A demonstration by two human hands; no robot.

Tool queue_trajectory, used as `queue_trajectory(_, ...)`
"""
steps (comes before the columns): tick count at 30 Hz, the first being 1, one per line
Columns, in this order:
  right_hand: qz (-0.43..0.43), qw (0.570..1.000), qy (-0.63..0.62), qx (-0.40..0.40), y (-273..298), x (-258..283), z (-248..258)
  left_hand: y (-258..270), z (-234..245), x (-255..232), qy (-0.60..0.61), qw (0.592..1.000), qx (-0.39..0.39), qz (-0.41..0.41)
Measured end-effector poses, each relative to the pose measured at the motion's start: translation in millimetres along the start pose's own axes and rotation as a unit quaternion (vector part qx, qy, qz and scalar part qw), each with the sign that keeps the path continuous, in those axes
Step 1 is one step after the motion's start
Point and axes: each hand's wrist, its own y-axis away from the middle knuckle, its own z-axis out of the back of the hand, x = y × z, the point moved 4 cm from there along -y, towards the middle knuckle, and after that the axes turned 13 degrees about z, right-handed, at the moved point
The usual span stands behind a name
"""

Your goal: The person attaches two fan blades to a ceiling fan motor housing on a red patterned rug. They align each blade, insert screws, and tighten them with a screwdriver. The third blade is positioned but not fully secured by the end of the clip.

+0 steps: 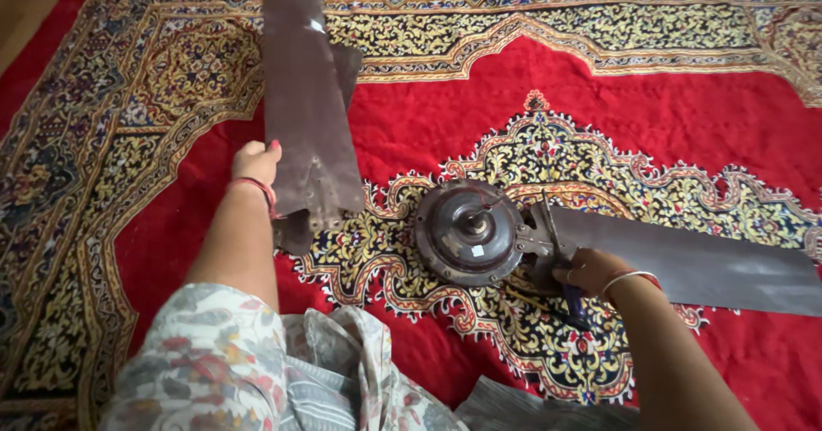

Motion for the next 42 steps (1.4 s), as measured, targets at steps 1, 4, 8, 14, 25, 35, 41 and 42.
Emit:
queue_trajectory(1, 0.005, 1.0, 0.031, 0.002, -0.6, 3.3, 3.1, 4.0, -6.5, -0.5, 0.053, 0.999, -0.002, -0.008)
queue_trajectory(4, -0.013, 0.996, 0.018, -0.086, 6.4, 12.8, 18.6, 31.3, -36.8, 14.3, 0.079, 0.996, -0.048, -0.02)
queue_trajectory(8, -0.003, 0.987, -0.045, -0.155, 16.3, 41.8, 38.0, 79.5, -87.2, 35.4, 0.241, 0.969, -0.046, 0.022)
queue_trajectory(14, 0.183, 0.934, -0.193, -0.24, 31.3, 124.7, 47.9, 99.1, -104.2, 12.2, 0.308, 0.947, -0.02, 0.085)
queue_trajectory(25, 0.233, 0.871, -0.315, -0.298, 31.0, 203.0, 31.1, 115.0, -132.6, -26.5, 0.308, 0.95, -0.005, 0.038)
queue_trajectory(35, 0.314, 0.861, -0.264, -0.301, 42.4, 203.7, 42.7, 121.5, -163.2, -37.0, 0.36, 0.932, 0.002, 0.028)
queue_trajectory(41, 0.163, 0.911, -0.252, -0.283, 39.5, 212.5, 23.4, 140.6, -171.3, -37.4, 0.47, 0.871, 0.109, 0.094)
queue_trajectory(42, 0.215, 0.891, -0.226, -0.33, 42.5, 213.5, 24.1, 145.8, -174.1, -39.7, 0.513, 0.836, 0.151, 0.119)
